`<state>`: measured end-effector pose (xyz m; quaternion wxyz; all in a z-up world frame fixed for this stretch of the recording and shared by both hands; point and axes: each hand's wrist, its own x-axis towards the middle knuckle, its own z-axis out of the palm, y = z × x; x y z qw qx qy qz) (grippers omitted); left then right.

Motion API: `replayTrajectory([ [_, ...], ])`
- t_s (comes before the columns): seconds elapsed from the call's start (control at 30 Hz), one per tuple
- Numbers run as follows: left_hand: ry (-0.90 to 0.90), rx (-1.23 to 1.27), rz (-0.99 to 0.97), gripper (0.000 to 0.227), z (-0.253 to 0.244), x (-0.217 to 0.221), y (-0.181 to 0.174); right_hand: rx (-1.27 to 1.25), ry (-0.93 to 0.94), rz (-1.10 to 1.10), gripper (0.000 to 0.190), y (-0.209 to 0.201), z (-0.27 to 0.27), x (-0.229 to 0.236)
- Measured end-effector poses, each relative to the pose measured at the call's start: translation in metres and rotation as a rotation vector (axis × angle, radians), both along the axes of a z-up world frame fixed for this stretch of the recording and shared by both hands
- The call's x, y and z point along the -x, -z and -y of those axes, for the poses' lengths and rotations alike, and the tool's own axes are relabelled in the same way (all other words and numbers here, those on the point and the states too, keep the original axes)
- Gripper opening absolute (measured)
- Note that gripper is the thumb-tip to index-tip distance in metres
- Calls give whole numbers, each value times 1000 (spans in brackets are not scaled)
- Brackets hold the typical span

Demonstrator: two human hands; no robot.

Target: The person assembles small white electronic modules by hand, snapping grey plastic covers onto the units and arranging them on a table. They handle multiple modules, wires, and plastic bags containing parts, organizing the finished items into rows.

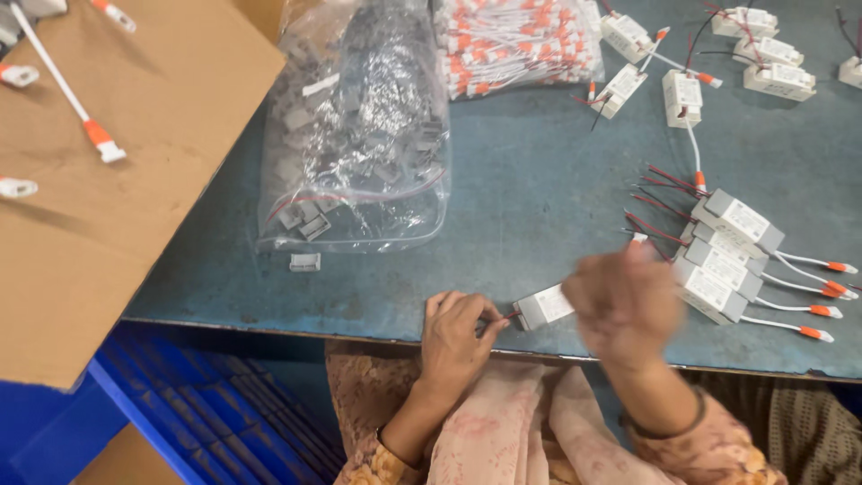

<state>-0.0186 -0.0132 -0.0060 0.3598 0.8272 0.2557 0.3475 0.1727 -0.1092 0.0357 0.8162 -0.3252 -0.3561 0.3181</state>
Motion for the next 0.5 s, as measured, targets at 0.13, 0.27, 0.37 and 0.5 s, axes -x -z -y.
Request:
replayTrajectory([
  [0.13, -6, -40, -30, 14, 0, -3, 1, 328, 365, 905, 43, 71, -33, 33],
  [0.27, -3, -60, -66, 15, -3, 0, 6, 571, 55, 328, 60, 75, -32, 42],
  [0.37, 13, -59, -68, 17, -4, -1, 7, 624, 119, 327, 58, 49, -12, 25],
  [0.5, 11, -47, -101, 16, -3, 1, 6, 561, 407, 838, 48, 17, 42, -17],
])
